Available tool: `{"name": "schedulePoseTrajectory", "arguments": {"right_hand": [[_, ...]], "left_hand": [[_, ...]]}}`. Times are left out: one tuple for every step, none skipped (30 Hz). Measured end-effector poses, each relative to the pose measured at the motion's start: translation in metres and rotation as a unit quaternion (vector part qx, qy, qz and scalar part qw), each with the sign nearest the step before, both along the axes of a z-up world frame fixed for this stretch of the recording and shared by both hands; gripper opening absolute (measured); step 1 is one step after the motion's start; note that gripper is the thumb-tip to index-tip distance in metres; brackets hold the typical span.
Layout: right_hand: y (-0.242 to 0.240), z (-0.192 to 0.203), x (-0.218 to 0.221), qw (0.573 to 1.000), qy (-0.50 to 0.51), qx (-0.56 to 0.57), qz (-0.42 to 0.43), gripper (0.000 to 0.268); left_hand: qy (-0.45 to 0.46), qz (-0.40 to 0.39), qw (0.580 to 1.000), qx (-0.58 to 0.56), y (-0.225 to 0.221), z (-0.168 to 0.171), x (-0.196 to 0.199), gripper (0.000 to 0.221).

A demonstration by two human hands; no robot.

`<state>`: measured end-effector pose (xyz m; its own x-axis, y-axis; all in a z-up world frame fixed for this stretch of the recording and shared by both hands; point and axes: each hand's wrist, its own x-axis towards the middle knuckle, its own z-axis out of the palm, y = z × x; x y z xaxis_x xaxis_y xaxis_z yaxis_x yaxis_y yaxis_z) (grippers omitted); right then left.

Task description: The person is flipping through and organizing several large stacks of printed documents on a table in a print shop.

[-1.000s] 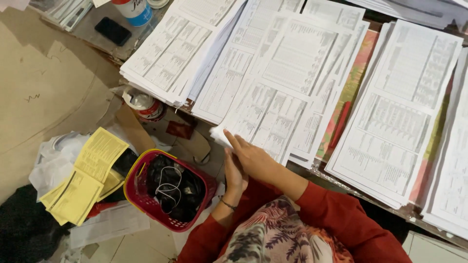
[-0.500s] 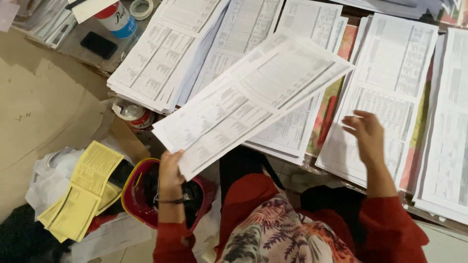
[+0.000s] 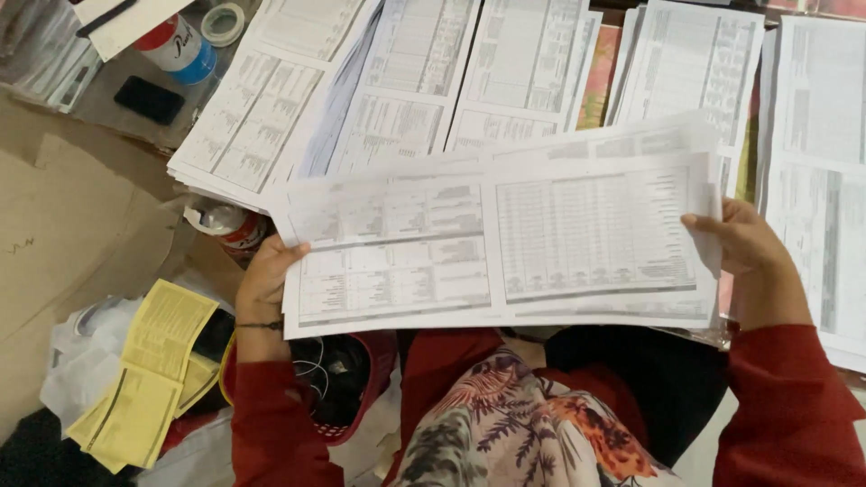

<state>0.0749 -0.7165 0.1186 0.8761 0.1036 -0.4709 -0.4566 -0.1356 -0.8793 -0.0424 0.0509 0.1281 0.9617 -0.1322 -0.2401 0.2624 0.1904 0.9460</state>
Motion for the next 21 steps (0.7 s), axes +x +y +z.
{"name": "schedulePoseTrajectory", "arguments": {"right_hand": [[0.002,0.016,-0.009,1.0,0.002,0.0,-0.001,0.012],[0.004,0.032,-0.018,0.997,-0.051,-0.051,-0.04,0.018],[0.006,0.049,-0.026,0.986,-0.103,-0.102,-0.078,0.025],[0.001,0.049,-0.032,0.986,-0.103,-0.102,-0.079,0.025],[-0.005,0.05,-0.038,0.974,-0.203,-0.055,-0.084,0.02],[-0.01,0.052,-0.042,0.949,-0.303,-0.005,-0.087,0.024],[-0.009,0.055,-0.047,0.949,-0.304,-0.005,-0.087,0.024],[-0.009,0.057,-0.051,0.935,-0.338,-0.028,-0.106,0.019],[-0.008,0.059,-0.055,0.919,-0.371,-0.05,-0.124,0.029],[0.004,0.07,-0.059,0.919,-0.371,-0.05,-0.125,0.029],[0.017,0.08,-0.063,0.916,-0.391,-0.004,-0.089,0.033],[0.03,0.09,-0.066,0.91,-0.409,0.043,-0.052,0.039],[0.028,0.076,-0.065,0.91,-0.409,0.044,-0.05,0.039],[0.026,0.062,-0.063,0.926,-0.374,0.049,-0.016,0.035],[0.024,0.048,-0.061,0.94,-0.337,0.053,0.018,0.031],[0.023,0.034,-0.061,0.94,-0.337,0.054,0.021,0.031],[0.023,0.02,-0.06,0.948,-0.31,0.066,-0.007,0.034],[0.023,0.005,-0.061,0.956,-0.28,0.079,-0.034,0.038],[0.031,0.017,-0.064,0.956,-0.279,0.079,-0.032,0.038],[0.04,0.03,-0.064,0.963,-0.26,0.019,-0.06,0.042],[0.048,0.042,-0.064,0.966,-0.24,-0.042,-0.087,0.046]], "left_hand": [[0.002,-0.001,1.0,0.0,-0.005,0.012,0.009,0.036],[-0.025,0.018,0.999,0.01,-0.011,0.024,0.018,0.036],[-0.052,0.037,0.998,0.02,-0.016,0.035,0.027,0.037],[-0.052,0.036,0.998,0.02,-0.017,0.039,0.033,0.037],[-0.096,0.083,0.99,0.062,-0.017,0.043,0.038,0.028],[-0.14,0.13,0.976,0.105,-0.017,0.047,0.044,0.068],[-0.141,0.13,0.976,0.104,-0.015,0.046,0.05,0.068],[-0.168,0.132,0.972,0.101,-0.013,0.044,0.056,0.061],[-0.195,0.134,0.967,0.098,-0.011,0.043,0.062,0.057],[-0.196,0.134,0.966,0.098,-0.017,0.04,0.064,0.057],[-0.198,0.139,0.966,0.088,-0.023,0.036,0.067,0.063],[-0.199,0.147,0.966,0.077,-0.028,0.033,0.067,0.071],[-0.199,0.148,0.966,0.078,-0.04,0.028,0.071,0.071],[-0.218,0.109,0.967,0.074,-0.051,0.023,0.075,0.034],[-0.237,0.07,0.966,0.071,-0.063,0.018,0.08,0.041],[-0.238,0.073,0.966,0.071,-0.069,0.006,0.083,0.041],[-0.205,0.098,0.968,0.103,-0.075,-0.006,0.087,0.049],[-0.17,0.122,0.968,0.136,-0.081,-0.018,0.089,0.057],[-0.169,0.124,0.968,0.136,-0.082,-0.027,0.093,0.057],[-0.136,0.166,0.953,0.211,-0.082,-0.035,0.099,0.048],[-0.102,0.207,0.93,0.285,-0.081,-0.044,0.104,0.064]]}}
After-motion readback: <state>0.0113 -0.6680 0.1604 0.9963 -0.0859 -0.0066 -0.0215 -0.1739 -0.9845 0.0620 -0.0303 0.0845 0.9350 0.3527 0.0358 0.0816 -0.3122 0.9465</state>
